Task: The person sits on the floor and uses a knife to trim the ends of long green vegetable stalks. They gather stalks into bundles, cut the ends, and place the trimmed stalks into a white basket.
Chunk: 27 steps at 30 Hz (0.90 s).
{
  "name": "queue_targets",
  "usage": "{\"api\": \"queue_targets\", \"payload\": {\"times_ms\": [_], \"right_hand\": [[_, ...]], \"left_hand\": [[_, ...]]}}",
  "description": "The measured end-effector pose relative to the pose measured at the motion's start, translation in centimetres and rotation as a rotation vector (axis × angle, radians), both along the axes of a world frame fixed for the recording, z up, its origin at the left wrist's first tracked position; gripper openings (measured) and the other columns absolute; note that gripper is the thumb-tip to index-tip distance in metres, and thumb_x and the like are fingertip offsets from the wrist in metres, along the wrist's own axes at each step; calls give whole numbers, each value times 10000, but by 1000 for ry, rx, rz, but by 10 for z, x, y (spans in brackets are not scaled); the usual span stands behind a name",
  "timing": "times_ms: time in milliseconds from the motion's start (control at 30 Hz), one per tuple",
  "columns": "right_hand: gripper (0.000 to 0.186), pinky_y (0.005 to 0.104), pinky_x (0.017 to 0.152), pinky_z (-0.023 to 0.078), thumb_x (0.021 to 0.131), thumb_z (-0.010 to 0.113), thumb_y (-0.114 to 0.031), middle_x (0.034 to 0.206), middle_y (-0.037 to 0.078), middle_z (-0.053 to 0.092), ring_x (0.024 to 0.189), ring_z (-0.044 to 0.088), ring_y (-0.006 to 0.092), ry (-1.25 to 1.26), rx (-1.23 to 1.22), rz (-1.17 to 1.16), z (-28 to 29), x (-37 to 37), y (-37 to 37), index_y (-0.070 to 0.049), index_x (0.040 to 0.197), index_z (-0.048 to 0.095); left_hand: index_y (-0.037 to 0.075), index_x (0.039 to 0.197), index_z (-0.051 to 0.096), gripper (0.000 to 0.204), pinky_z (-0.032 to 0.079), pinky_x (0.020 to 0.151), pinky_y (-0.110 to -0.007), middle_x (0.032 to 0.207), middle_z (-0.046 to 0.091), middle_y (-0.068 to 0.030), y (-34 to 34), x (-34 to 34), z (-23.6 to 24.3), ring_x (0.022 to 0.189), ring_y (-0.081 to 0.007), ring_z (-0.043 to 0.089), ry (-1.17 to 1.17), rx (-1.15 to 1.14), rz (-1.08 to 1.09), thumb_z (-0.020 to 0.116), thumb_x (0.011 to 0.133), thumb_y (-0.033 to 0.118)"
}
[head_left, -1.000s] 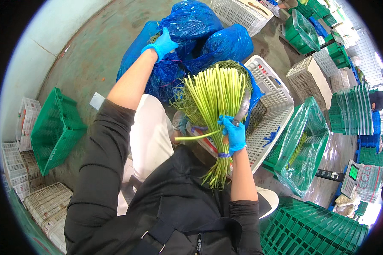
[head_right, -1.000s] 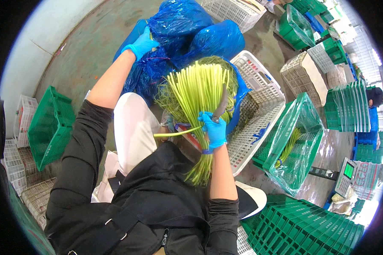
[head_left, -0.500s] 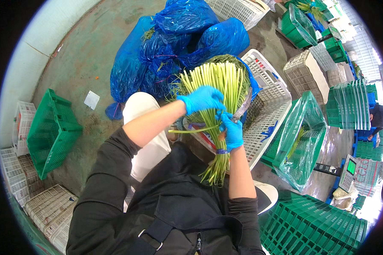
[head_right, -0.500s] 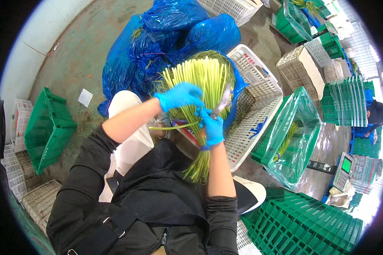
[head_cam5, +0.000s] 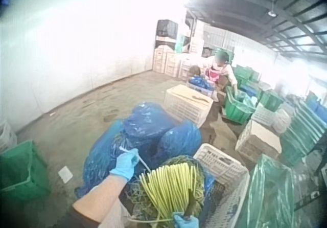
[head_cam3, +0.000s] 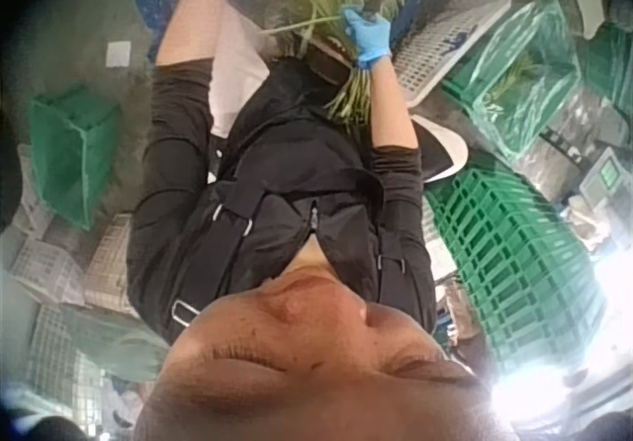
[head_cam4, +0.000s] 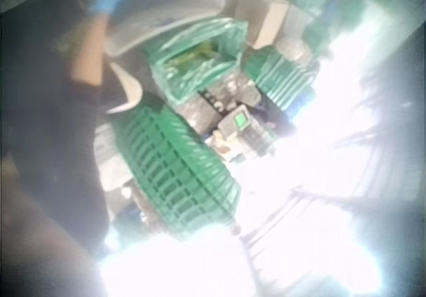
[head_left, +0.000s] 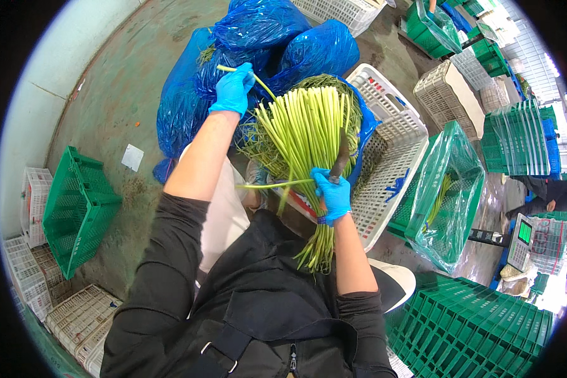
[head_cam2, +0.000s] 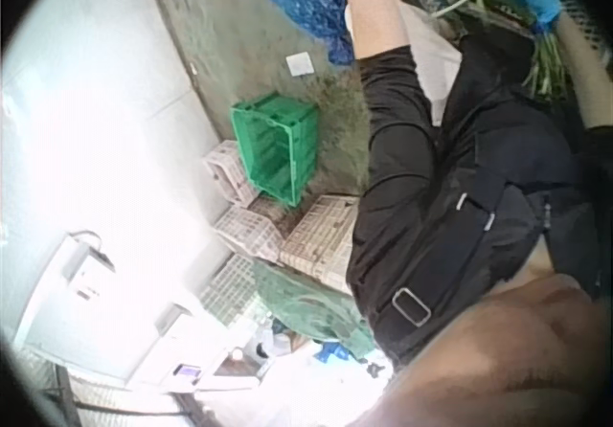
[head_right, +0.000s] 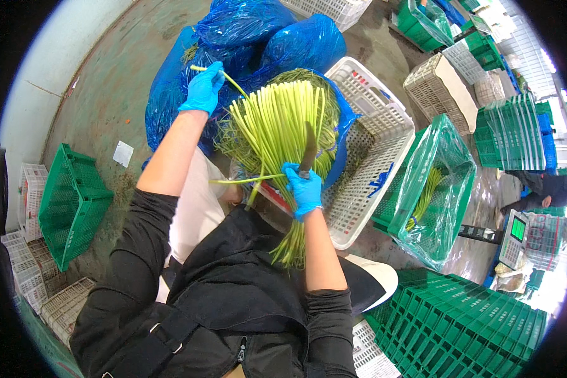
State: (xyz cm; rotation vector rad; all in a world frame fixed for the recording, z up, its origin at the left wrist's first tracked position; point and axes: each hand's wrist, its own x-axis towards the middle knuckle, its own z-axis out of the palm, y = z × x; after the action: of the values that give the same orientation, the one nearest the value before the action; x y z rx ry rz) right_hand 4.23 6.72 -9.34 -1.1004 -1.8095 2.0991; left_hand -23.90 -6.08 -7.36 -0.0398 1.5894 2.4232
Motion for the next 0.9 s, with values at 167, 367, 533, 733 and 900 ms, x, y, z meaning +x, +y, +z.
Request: {"api": "queue_targets", "payload": {"times_ms": [167,367,533,733,900], "right_hand": [[298,211,478,414,794,644,-87,1029,60,626,672,558,62,146,-20,-5,2,-12,-1,-6,1076,592],[327,206,520,399,800,646,-125,990,21,632,656,522,47,163,-14,75,21,-54,-16,-20,1104,585],[230,206,519,392,805,636,-155,835,28,643,582,488,63,167,-80,170,46,-70,-18,-3,979,627],[171,207,471,362,811,623,-170,735,44,632,512,456,58,236,47,238,87,-58,1,-13,875,646],[136,206,449,359,784,654,-141,655,35,611,472,458,56,123,114,182,108,-37,9,-11,825,650]], "left_hand": [[17,963,635,187,453,634,-198,825,604,-40,1,24,1,660,-92,536,-108,110,-369,597,831,143],[31,977,635,196,439,623,-187,813,587,-11,9,56,37,660,-59,517,-111,93,-401,589,840,164],[36,1017,622,205,424,633,-183,838,589,0,13,58,75,688,-49,508,-11,214,-448,567,852,144],[37,1039,615,239,449,702,-213,929,626,-21,12,87,94,814,-74,561,250,-145,-988,613,809,101],[11,973,639,186,456,671,-211,851,637,-36,14,99,90,743,-80,573,168,-155,-890,608,814,103]]}}
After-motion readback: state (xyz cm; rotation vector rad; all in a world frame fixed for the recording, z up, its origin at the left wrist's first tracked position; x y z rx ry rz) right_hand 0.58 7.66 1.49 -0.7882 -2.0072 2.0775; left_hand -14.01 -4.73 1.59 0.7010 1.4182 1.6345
